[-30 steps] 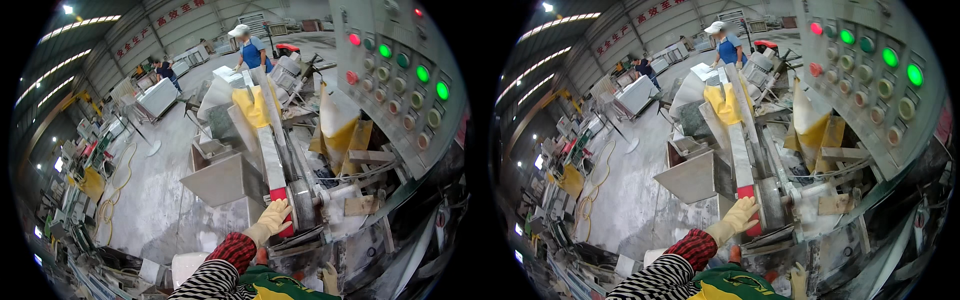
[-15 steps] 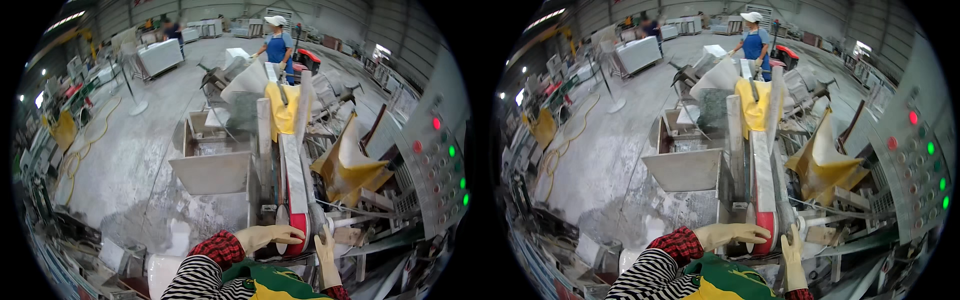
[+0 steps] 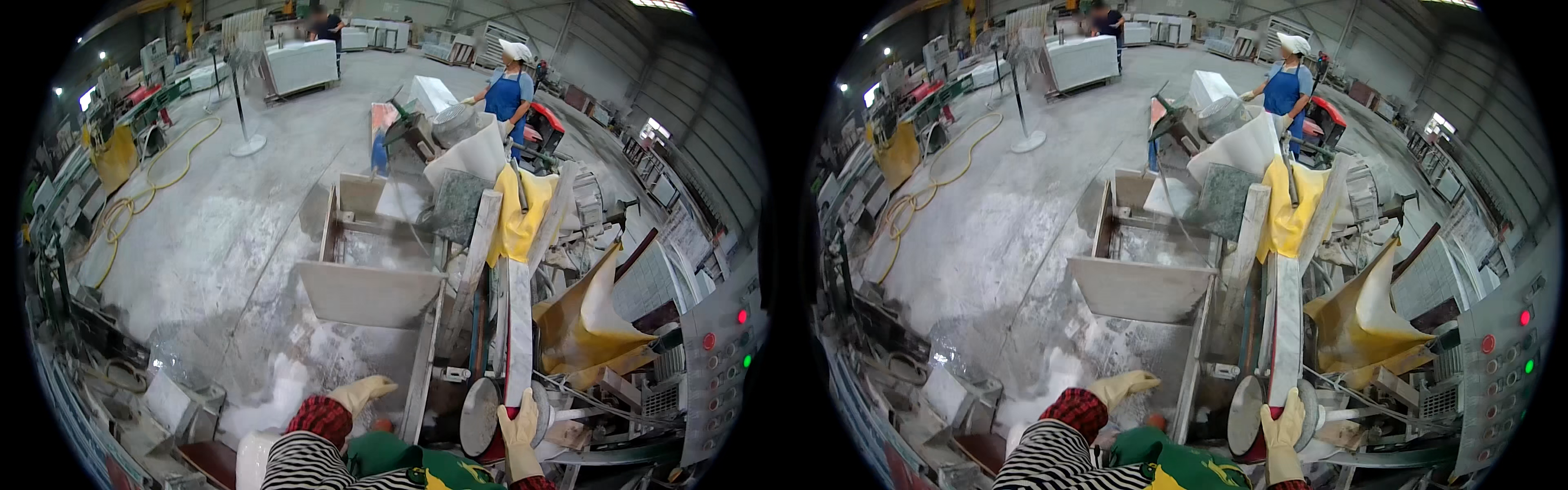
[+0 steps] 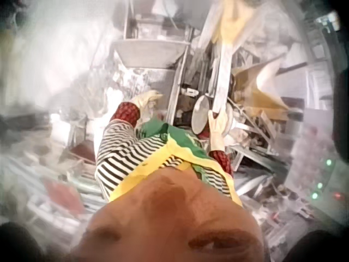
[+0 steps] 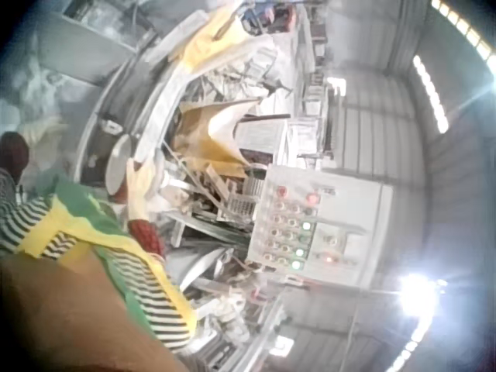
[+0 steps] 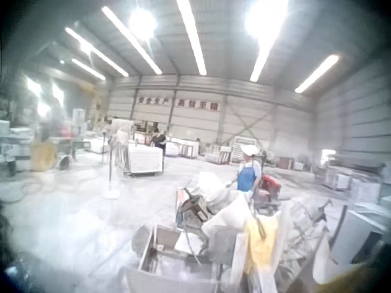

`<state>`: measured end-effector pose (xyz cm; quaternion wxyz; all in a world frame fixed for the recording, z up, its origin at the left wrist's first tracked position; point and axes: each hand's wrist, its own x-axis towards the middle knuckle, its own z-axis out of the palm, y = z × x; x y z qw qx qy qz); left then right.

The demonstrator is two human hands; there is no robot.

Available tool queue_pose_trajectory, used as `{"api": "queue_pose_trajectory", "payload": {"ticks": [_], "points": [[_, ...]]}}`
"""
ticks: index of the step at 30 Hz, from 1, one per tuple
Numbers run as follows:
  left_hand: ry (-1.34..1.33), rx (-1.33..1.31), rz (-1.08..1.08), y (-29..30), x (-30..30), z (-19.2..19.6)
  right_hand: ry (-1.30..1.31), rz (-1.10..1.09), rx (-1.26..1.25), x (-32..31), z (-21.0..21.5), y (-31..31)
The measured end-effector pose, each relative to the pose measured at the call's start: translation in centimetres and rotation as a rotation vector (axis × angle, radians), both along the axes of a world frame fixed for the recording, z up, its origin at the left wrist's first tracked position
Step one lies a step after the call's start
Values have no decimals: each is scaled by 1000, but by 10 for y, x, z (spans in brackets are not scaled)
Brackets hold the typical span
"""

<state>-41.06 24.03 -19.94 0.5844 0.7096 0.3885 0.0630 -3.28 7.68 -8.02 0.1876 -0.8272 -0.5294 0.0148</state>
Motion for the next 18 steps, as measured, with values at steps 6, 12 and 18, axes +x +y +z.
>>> {"api": "queue_pose_trajectory", "payload": {"ticks": [6, 12, 18], "points": [[206, 304, -3, -16, -50, -45, 13, -85, 34, 2, -10, -8], [415, -164, 105, -21, -24, 2, 110, -111, 33, -18, 22, 17], [463, -119, -237, -27, -16, 12, 102, -166, 61, -20, 17, 23]]}}
